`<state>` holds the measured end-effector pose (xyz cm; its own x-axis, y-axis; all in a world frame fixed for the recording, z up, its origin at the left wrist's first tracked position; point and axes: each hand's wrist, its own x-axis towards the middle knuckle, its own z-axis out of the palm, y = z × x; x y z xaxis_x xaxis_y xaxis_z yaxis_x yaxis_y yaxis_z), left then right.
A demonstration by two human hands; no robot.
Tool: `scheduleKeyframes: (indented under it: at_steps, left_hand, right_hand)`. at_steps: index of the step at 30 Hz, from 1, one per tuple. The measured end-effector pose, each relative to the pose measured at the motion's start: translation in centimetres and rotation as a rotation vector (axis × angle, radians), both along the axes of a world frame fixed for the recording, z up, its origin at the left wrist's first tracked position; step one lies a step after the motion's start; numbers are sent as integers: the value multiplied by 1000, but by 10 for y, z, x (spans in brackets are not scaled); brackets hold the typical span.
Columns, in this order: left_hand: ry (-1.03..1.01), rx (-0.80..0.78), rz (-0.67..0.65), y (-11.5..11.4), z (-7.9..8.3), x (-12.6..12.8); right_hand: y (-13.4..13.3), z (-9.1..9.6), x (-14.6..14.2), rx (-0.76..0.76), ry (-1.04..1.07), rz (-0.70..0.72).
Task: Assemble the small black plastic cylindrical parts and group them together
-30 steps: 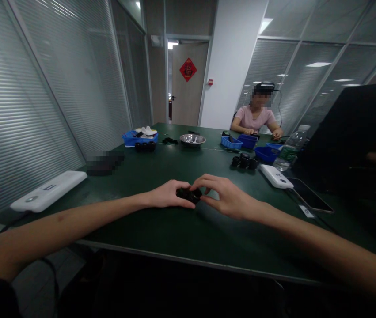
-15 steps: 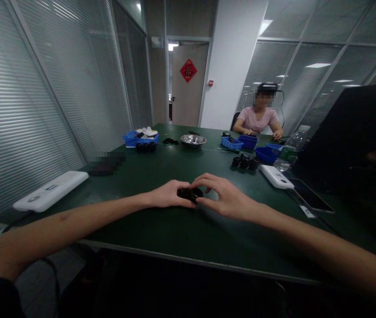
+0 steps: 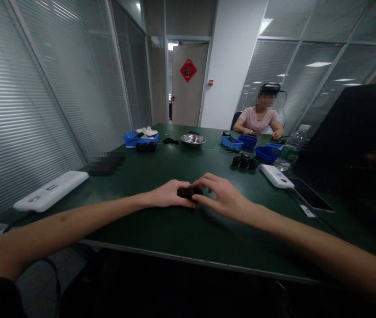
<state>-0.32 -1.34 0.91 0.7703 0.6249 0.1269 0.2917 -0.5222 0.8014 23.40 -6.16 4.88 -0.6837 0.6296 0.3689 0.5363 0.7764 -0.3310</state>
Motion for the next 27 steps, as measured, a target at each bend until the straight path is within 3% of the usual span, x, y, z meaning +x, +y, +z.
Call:
scheduleKeyframes:
  at_steps: [7,13,19,25,27]
  left_hand:
    - [14,-5,9,1,0,-1]
    - [9,22,-1,3,-3,-1]
    - [-1,1,5,3,-4,0]
    - [3,-10,-12,1,0,0]
    - [20,3,1,1,0,0]
  right_hand:
    - [2,2,1,-55,52,153]
    - [5,-1,3,15,17,10]
    - [4,1,3,-12,24,172]
    - [5,-1,3,-2,23,34]
    - [6,-2,4,-5,15,62]
